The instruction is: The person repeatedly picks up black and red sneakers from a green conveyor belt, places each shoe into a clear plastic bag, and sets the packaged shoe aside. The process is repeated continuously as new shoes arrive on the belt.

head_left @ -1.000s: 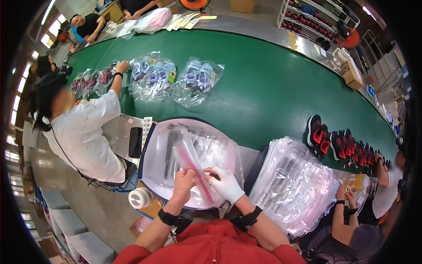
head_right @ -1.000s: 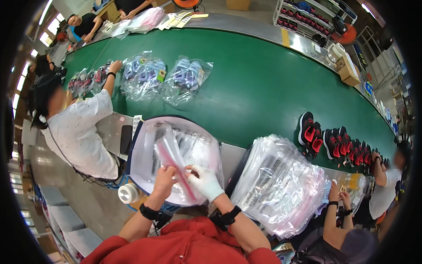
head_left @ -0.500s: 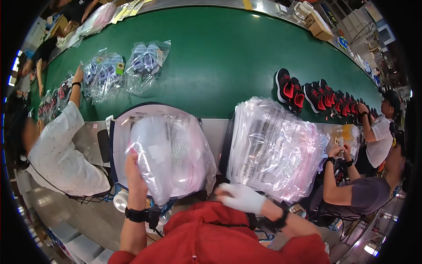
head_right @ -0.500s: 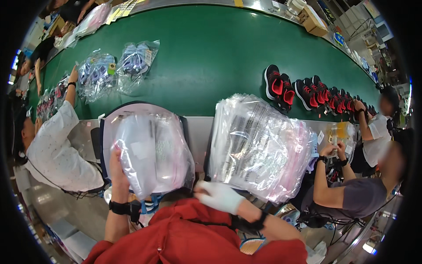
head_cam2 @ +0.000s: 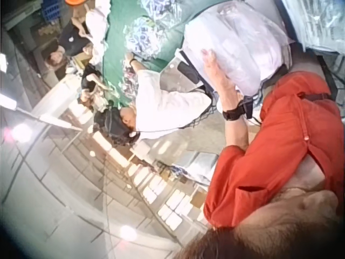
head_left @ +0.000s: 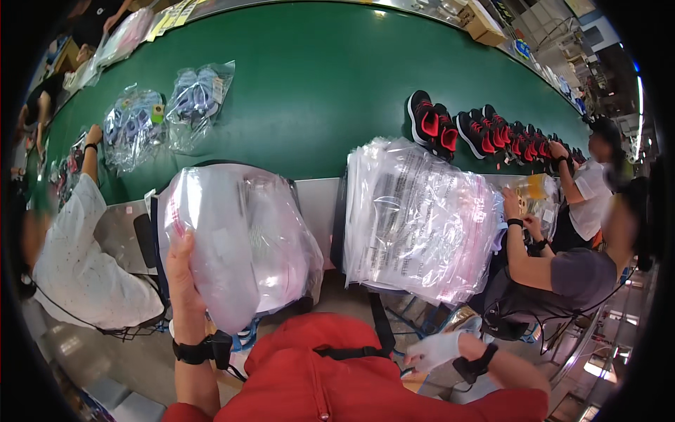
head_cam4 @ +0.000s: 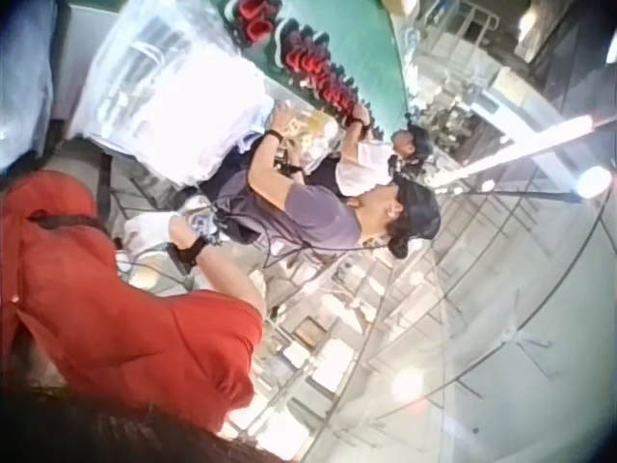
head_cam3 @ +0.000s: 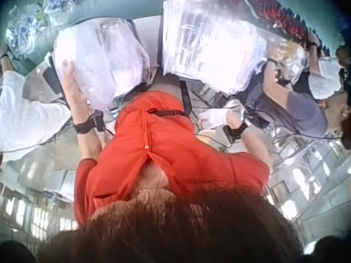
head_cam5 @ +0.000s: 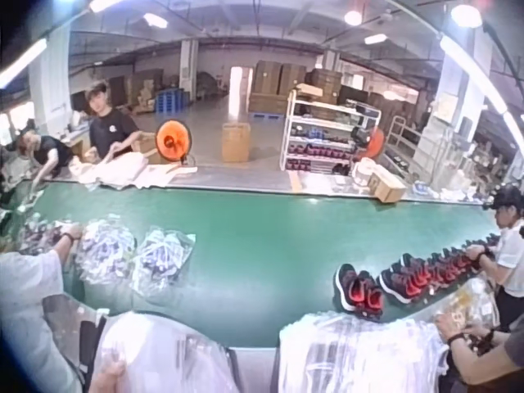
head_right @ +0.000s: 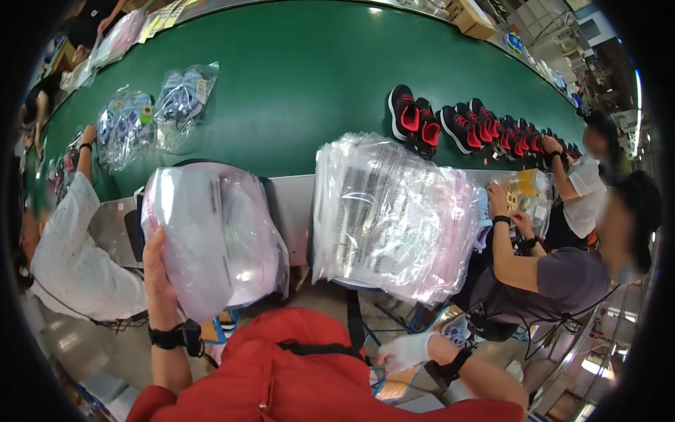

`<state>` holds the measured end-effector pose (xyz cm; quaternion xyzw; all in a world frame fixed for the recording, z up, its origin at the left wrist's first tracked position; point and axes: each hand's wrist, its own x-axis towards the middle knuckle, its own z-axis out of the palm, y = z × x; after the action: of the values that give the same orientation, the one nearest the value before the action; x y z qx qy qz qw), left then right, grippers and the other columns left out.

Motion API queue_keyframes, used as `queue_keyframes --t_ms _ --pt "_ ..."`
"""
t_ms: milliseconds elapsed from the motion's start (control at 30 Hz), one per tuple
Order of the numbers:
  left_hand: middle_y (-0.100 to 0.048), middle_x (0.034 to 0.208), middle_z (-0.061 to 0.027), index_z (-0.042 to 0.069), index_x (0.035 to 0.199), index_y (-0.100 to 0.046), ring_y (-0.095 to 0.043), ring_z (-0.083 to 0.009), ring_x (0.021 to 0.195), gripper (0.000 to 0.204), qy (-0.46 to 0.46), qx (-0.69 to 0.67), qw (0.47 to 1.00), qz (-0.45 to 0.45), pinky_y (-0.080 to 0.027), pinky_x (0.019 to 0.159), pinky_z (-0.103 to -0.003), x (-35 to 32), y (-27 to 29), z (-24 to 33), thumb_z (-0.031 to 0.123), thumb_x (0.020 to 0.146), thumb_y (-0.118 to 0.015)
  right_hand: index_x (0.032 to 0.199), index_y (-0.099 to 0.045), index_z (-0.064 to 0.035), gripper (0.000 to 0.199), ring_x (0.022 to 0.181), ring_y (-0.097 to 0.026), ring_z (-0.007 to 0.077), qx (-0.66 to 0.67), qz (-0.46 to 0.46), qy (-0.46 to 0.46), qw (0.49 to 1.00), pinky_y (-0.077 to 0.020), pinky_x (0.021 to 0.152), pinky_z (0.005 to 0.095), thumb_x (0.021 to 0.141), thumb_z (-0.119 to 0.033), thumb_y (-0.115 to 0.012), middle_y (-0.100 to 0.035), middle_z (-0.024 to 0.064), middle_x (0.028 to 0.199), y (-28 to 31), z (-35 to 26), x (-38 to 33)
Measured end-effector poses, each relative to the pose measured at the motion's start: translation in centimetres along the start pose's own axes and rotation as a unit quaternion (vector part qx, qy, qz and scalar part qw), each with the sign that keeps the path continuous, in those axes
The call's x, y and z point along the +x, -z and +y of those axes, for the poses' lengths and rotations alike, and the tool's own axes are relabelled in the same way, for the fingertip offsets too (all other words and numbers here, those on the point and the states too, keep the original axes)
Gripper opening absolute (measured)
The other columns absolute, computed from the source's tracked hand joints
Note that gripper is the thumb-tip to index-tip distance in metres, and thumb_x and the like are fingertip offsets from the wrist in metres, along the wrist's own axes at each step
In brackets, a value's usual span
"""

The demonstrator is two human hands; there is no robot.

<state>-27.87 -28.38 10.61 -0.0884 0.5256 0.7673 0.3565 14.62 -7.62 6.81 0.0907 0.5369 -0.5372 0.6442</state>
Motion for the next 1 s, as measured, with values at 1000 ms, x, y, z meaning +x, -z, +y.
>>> queue_keyframes --t_ms 1000 --pt "-0.06 0.104 -0.0065 0.003 0.117 -0.053 -0.061 -0.0139 0.091 0.034 -0.079 0.055 0.989 -0.111 -0.05 0.079 -0.028 -0.4 -8.1 3.3 0.025 0.091 -0.047 0.094 -0.062 0.001 0.026 0.058 -0.056 0.0113 -0.19 0.523 0.436 0.707 -0.0452 0.052 0.0268 0.081 -0.021 -0.057 -0.058 0.0078 0.066 15.0 -35.9 -20.5"
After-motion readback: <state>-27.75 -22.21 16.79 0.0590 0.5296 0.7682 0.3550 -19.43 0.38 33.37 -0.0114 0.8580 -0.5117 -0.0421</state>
